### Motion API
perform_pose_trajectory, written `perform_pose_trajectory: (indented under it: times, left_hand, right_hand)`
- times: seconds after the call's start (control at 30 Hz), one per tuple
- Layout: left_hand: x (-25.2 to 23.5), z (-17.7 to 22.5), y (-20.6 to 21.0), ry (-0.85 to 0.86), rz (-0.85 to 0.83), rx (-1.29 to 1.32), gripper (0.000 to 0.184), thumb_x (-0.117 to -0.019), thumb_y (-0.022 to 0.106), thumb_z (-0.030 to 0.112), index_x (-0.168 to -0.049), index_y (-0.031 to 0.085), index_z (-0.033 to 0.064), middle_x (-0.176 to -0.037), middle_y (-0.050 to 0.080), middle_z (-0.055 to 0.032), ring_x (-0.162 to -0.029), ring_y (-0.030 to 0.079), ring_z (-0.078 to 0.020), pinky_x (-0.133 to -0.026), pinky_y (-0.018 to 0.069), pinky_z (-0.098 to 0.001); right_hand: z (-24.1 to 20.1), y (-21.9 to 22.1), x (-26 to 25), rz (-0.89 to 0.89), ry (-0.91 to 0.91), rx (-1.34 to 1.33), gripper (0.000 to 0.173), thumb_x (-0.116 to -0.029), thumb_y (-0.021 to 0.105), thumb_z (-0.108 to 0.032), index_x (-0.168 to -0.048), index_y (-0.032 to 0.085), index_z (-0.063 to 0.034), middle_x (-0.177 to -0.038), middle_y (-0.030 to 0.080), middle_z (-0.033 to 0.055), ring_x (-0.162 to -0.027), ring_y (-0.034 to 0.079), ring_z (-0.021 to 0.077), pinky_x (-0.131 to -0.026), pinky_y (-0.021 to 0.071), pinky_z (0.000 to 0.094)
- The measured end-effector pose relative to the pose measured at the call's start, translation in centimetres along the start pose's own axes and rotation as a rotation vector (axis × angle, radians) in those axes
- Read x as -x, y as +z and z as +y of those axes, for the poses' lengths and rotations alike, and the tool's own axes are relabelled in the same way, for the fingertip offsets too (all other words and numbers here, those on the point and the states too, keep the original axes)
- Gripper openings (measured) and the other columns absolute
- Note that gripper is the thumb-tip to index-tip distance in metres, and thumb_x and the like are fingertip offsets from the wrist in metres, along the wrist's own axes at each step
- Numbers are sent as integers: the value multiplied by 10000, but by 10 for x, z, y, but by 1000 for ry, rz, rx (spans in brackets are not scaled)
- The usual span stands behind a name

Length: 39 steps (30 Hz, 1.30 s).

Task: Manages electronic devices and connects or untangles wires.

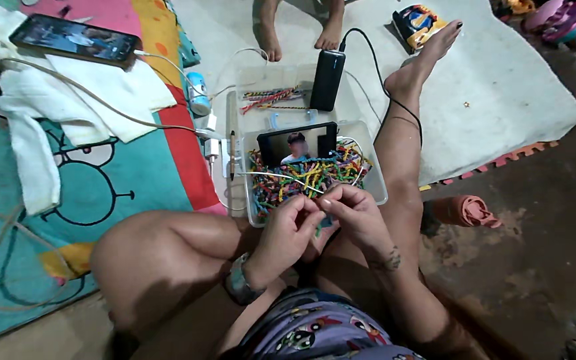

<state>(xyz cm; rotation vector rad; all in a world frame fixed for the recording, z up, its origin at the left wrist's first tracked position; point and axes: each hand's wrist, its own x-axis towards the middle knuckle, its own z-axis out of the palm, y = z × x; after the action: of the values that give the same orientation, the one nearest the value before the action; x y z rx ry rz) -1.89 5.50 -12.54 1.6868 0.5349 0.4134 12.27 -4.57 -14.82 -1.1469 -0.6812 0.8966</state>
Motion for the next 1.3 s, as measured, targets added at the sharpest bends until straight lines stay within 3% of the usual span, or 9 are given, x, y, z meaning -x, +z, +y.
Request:
perform_pose_trajectory:
  times: [0.1, 0.2, 0.3, 0.5, 0.63, 0.77, 0.9, 1.1, 1.3]
  left_hand:
    - [-2, -10, 4, 223, 154, -428, 168, -962, 621, 143, -928, 707, 3, -848, 648, -93, -727, 608, -90, -684, 518, -191]
    - [-2, 5, -6, 4, -32, 65, 93, -994, 606, 111, -974, 659, 36, -868, 625, 52, -735, 582, 41, -673, 500, -120]
    - [0, 10, -13, -226, -274, 630, 101, -996, 593, 76, -1026, 684, 110, -881, 688, 95, -747, 633, 15, -693, 549, -171]
    - [6, 0, -3, -411, -586, 1029, 69, -971, 660, 203, -1009, 718, 204, -875, 695, 76, -733, 635, -13, -684, 548, -195]
    - [3, 10, -4, -120, -225, 439, 83, -997, 602, 89, -986, 684, 92, -858, 680, 97, -727, 624, 43, -666, 530, -133]
    - [2, -8, 12, 345, 186, -467, 127, -886, 619, 43, -920, 729, -11, -870, 701, -126, -767, 668, -132, -720, 548, -210]
    - [3, 7, 0, -40, -96, 101, 117, -970, 606, 71, -1014, 690, 3, -894, 672, 43, -761, 615, 45, -700, 528, -130]
    - [3, 0, -9, -404, -549, 857, 144, -1000, 559, 84, -1053, 662, 170, -914, 701, 79, -765, 648, -5, -706, 557, -184]
    - [-1, 3, -12, -357, -436, 608, 98, -1005, 580, 99, -1018, 676, 112, -848, 686, 76, -719, 634, 7, -680, 546, -163]
  right_hand:
    - [-1, 14, 3, 162, -31, 200, 39, -915, 698, -77, -888, 724, -65, -832, 689, -52, -744, 646, 1, -707, 565, 183]
    - [5, 9, 4, 21, -100, 9, 100, -971, 685, -177, -987, 749, -102, -975, 712, -47, -891, 665, 25, -803, 572, 212]
    - [6, -5, 0, -280, -87, -164, 192, -987, 671, -317, -1076, 774, -181, -1221, 691, -58, -1117, 631, 43, -940, 540, 233]
    - [6, -12, -4, -489, -221, -289, 113, -976, 688, -275, -1000, 750, -184, -1037, 697, -72, -1010, 629, 33, -891, 513, 229]
    - [-1, 0, 6, -112, -180, -87, 70, -947, 708, -166, -877, 709, -158, -889, 661, -89, -842, 619, -14, -761, 529, 175]
    - [4, 16, 9, 253, -330, 500, 99, -881, 710, -133, -813, 706, -60, -808, 620, -34, -809, 584, -19, -726, 497, 126]
    - [5, 0, 7, -54, -247, 200, 148, -985, 677, -261, -975, 723, -121, -1008, 682, -61, -953, 635, 8, -832, 547, 184]
    - [0, -23, -6, -606, -134, -141, 231, -992, 661, -376, -1055, 747, -171, -1200, 686, -57, -1122, 630, 49, -936, 541, 239]
    - [4, -20, -2, -338, -196, 23, 156, -983, 688, -288, -930, 731, -147, -961, 701, -85, -968, 640, 4, -865, 536, 211]
